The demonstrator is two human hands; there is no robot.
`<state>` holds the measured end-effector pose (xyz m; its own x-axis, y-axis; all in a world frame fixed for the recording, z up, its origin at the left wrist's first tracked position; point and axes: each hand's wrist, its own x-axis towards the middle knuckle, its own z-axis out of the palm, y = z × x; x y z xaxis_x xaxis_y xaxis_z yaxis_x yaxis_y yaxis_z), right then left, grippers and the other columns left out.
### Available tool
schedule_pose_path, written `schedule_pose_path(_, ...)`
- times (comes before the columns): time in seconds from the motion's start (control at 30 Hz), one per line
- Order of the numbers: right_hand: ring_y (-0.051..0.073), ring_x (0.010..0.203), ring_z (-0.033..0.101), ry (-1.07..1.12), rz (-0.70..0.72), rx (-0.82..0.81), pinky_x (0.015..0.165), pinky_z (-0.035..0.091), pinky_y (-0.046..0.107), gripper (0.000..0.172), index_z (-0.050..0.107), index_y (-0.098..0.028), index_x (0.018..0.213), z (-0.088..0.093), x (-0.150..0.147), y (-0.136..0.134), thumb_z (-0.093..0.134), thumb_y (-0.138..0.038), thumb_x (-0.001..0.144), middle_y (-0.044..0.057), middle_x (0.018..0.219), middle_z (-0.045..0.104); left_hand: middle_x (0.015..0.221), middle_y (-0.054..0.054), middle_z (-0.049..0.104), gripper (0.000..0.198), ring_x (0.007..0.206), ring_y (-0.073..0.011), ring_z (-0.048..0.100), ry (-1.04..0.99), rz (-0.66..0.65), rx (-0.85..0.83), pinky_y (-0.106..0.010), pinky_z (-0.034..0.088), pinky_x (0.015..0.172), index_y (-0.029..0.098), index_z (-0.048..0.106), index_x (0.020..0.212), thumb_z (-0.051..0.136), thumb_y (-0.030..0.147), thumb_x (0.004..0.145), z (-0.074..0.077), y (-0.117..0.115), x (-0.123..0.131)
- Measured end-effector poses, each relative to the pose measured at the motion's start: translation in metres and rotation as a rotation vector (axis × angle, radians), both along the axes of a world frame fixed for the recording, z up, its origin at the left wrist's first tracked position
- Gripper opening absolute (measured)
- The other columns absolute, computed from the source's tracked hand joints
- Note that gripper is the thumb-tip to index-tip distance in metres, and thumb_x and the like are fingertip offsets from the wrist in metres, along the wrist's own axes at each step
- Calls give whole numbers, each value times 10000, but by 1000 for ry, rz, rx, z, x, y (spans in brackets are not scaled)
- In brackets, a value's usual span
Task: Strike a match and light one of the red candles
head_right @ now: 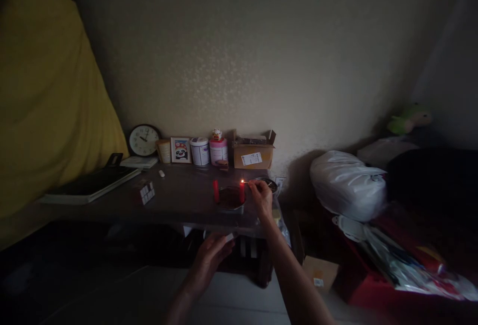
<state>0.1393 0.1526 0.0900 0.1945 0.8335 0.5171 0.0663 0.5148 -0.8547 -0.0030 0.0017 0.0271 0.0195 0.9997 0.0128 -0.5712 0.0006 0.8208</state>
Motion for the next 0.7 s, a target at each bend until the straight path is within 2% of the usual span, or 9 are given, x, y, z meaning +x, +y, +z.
schedule_pose_path(0.3,163,707,576,15,9,12,689,444,281,283,627,-165,739,1,-1,0,647,-443,688,28,753,646,1002,-48,676,255,913,-181,600,-5,-10,-1,-309,434,847,213,672,937,684,336,714,5,-2,0)
schedule_pose_path(0.5,167,709,574,37,14,9,702,453,297,283,636,-163,748,-1,-1,4,648,-439,686,31,753,648,932,-50,673,229,893,-190,601,-10,3,-5,-320,439,840,190,667,852,699,351,692,2,1,0)
schedule_pose_path(0.7,156,651,571,103,45,-7,628,460,278,304,627,-171,730,7,0,-2,660,-466,666,22,701,644,911,-38,673,218,871,-175,602,-12,0,-4,-307,435,830,190,658,838,698,350,696,1,0,0)
